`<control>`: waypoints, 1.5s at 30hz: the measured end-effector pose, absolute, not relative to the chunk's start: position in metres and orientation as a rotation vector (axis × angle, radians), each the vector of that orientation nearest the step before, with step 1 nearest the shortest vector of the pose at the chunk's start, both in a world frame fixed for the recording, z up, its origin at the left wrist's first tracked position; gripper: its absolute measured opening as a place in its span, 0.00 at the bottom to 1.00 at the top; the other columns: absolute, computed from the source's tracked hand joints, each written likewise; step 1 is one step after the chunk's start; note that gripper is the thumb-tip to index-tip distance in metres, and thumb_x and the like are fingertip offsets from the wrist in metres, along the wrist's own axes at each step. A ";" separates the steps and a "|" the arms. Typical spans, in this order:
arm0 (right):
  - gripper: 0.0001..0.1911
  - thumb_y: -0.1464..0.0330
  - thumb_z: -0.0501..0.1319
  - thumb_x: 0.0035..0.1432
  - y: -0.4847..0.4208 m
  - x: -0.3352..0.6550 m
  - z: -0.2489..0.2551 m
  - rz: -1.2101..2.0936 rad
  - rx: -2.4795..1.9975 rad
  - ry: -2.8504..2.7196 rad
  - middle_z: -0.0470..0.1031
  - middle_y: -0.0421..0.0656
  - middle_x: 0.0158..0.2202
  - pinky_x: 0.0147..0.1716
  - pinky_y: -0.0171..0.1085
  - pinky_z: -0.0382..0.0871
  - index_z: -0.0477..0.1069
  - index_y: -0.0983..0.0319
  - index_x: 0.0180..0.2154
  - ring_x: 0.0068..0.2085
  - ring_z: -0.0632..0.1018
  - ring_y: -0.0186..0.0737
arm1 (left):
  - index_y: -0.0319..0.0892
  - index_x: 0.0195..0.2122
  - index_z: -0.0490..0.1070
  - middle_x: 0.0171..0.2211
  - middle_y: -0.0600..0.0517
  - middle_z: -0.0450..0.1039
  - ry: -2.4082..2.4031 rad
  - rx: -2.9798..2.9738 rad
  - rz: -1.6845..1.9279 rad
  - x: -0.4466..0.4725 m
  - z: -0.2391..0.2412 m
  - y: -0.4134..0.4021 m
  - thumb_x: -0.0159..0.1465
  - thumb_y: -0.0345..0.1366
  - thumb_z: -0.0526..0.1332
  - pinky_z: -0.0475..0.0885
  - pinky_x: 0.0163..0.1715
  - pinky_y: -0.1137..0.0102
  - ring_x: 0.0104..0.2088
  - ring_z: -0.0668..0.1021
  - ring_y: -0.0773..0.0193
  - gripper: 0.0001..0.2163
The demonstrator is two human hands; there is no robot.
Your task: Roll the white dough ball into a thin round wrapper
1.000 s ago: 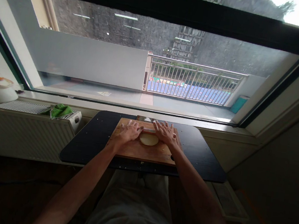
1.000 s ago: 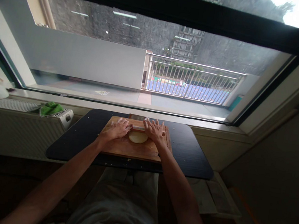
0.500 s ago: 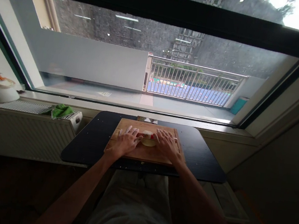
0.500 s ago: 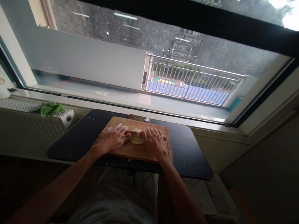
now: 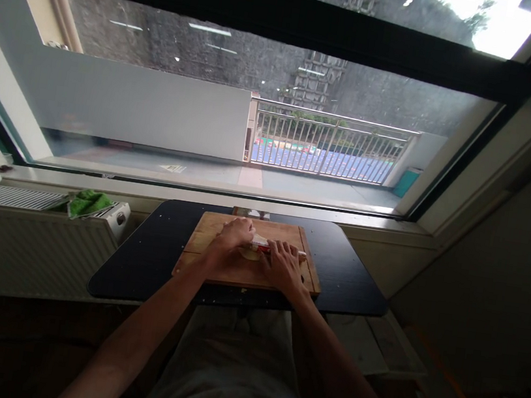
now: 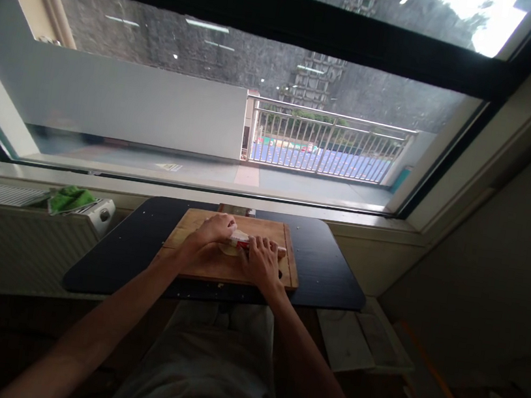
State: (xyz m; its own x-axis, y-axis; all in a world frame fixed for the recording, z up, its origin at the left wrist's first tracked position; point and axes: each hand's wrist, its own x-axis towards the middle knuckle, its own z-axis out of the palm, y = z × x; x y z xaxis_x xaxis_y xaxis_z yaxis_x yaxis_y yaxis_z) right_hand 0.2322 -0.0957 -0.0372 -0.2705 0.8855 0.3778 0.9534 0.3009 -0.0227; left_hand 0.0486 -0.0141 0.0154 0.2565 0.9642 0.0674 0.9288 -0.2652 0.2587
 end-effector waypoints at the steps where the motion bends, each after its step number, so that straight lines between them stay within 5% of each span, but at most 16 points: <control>1: 0.21 0.56 0.52 0.81 -0.096 0.232 -0.037 -0.302 -1.653 -2.252 0.80 0.52 0.59 0.60 0.49 0.61 0.72 0.60 0.61 0.58 0.75 0.54 | 0.41 0.48 0.83 0.52 0.39 0.85 1.794 2.347 0.356 0.047 0.012 -0.012 0.76 0.40 0.56 0.76 0.52 0.65 0.49 0.85 0.51 0.16; 18: 0.18 0.57 0.54 0.80 -0.082 0.236 -0.046 -0.332 -1.570 -2.240 0.83 0.50 0.52 0.58 0.49 0.58 0.76 0.59 0.56 0.54 0.75 0.54 | 0.50 0.50 0.88 0.58 0.49 0.85 1.725 2.289 0.478 0.031 -0.012 -0.008 0.70 0.36 0.60 0.75 0.60 0.64 0.59 0.83 0.53 0.16; 35: 0.17 0.55 0.55 0.80 -0.081 0.233 -0.041 -0.315 -1.615 -2.242 0.84 0.49 0.52 0.58 0.49 0.58 0.76 0.58 0.54 0.55 0.76 0.54 | 0.49 0.47 0.89 0.53 0.48 0.87 1.677 2.274 0.419 0.030 -0.011 0.001 0.67 0.37 0.64 0.76 0.51 0.67 0.53 0.85 0.53 0.13; 45: 0.16 0.54 0.56 0.79 -0.085 0.232 -0.039 -0.333 -1.629 -2.246 0.83 0.49 0.52 0.57 0.49 0.59 0.75 0.57 0.52 0.55 0.75 0.54 | 0.47 0.49 0.88 0.54 0.46 0.87 1.608 2.332 0.439 0.045 -0.007 0.005 0.70 0.38 0.59 0.76 0.54 0.69 0.53 0.85 0.56 0.16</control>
